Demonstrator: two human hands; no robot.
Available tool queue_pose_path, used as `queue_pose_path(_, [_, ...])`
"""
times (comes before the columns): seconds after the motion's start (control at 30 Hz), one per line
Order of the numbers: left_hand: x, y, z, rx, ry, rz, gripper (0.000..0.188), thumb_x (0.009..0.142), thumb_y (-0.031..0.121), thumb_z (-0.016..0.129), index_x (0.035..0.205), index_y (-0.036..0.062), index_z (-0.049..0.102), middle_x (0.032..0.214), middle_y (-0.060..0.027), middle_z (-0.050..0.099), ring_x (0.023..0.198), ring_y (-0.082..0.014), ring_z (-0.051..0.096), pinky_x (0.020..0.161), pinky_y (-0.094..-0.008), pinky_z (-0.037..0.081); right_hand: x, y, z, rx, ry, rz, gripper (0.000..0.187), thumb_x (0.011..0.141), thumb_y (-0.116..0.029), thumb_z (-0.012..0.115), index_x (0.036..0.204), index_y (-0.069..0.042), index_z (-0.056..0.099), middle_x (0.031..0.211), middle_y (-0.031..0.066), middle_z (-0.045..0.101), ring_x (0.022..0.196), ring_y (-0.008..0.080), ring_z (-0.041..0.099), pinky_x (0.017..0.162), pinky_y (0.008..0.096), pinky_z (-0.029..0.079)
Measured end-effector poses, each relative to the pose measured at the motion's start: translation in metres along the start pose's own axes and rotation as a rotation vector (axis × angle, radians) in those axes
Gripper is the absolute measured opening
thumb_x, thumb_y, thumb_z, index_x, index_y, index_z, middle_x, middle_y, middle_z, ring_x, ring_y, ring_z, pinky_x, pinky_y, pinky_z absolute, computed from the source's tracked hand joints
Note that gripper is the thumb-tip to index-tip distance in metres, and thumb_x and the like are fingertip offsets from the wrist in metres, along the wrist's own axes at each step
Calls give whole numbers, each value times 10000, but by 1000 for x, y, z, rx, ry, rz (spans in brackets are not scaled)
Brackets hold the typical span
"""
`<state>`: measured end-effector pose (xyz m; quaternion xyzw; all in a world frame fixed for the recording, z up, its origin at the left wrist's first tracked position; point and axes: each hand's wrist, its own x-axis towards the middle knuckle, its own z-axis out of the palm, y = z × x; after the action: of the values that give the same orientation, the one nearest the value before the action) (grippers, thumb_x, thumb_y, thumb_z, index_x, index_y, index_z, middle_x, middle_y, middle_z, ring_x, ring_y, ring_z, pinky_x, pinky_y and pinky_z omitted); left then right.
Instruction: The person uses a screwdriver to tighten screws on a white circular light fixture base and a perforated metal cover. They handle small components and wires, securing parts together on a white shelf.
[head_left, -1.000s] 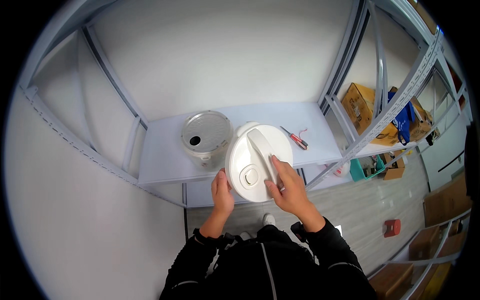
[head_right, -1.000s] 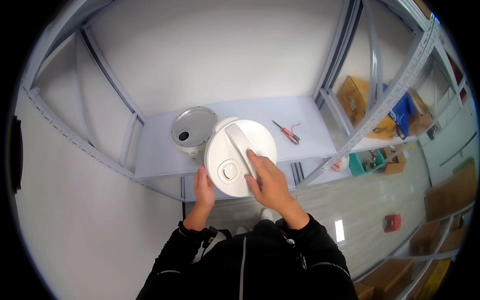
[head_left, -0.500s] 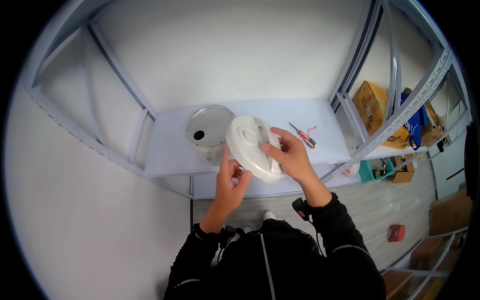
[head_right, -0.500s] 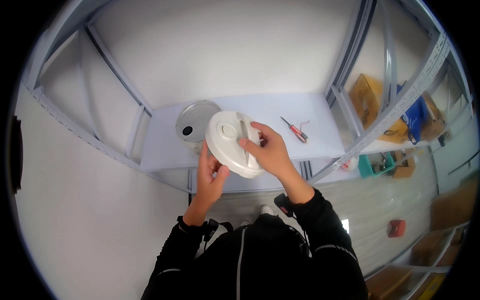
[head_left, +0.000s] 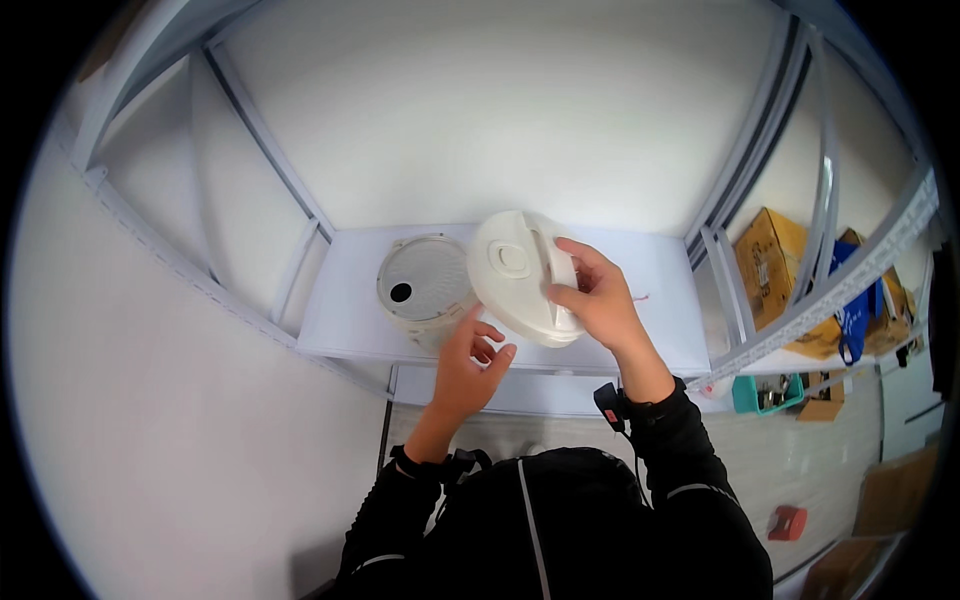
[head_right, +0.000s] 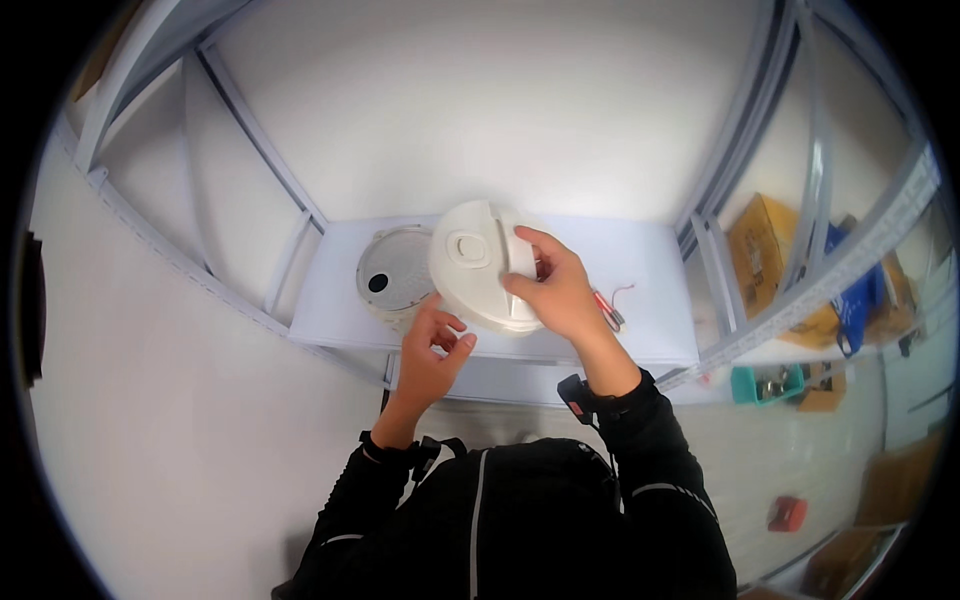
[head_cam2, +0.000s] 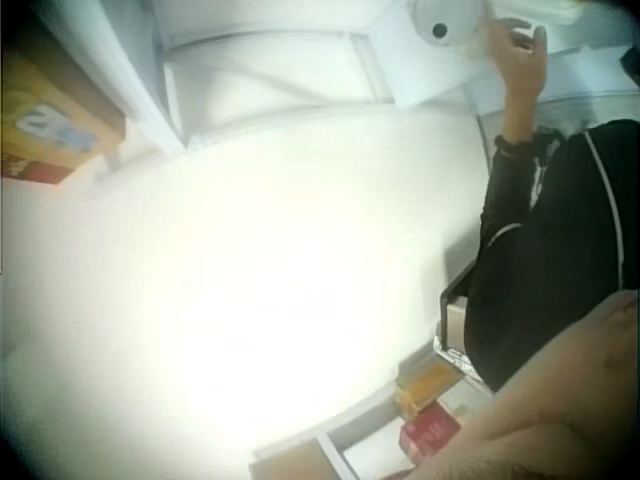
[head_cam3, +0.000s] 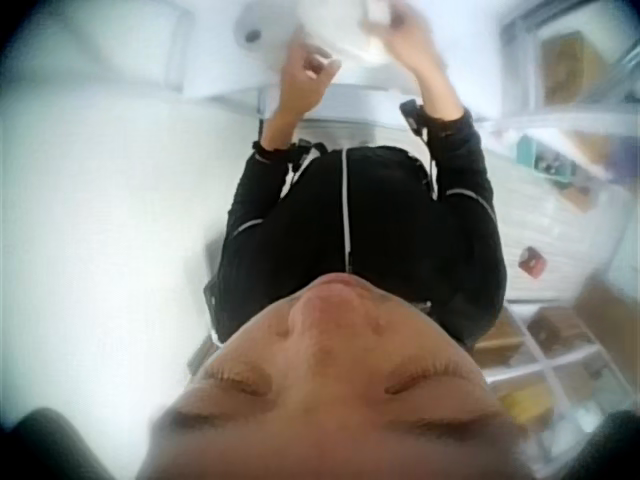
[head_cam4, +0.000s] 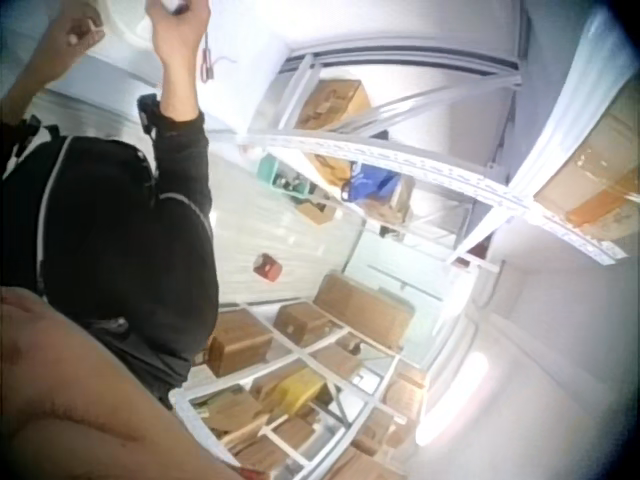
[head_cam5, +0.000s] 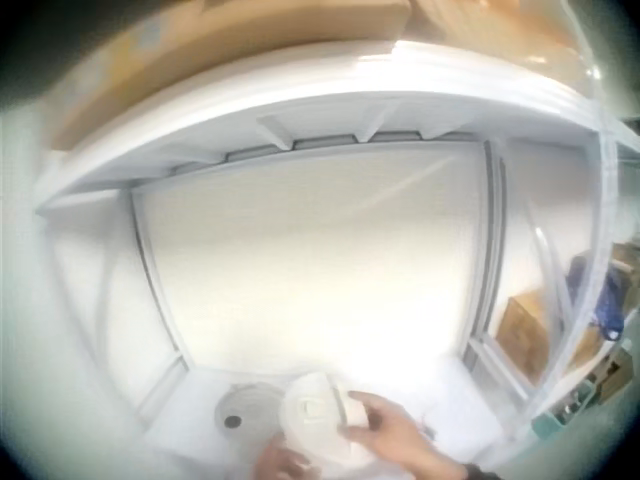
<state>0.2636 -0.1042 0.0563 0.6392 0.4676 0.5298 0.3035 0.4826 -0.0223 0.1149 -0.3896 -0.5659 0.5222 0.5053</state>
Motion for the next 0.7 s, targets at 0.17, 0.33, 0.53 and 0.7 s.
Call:
queue_pose_path(0.17, [-12,-30,-5,155,60,-28,286,904,52,780,1185,39,727,932,-72,711,728,-158,670,632,-291,533,29,6,4,-21,-31,-2,683,863,-12,782,1498,45,538,1171,120,725,1022,174,705,895,322,573])
queue_pose_path(0.33, [-20,-60,-30,187,323,-93,211,910,21,760,1119,27,731,931,-81,721,760,-171,687,702,-313,573,55,24,27,-99,-103,-66,662,846,-7,743,1487,-21,579,1148,91,717,941,139,666,824,281,538])
queue_pose_path(0.53, [0,-103,-82,126,596,-106,258,945,14,734,1198,-9,685,1179,-124,691,1097,-216,668,970,-354,554,78,38,76,-307,-162,-78,652,809,-65,726,1453,-84,630,1061,55,691,780,116,542,726,277,499])
queue_pose_path(0.7, [32,-132,-120,26,570,-151,376,1028,115,669,1383,-2,624,1360,-151,634,1256,-247,606,1122,-383,457,84,40,128,-480,-151,-170,650,794,-81,721,1438,-86,634,1157,110,693,773,189,598,740,317,542])
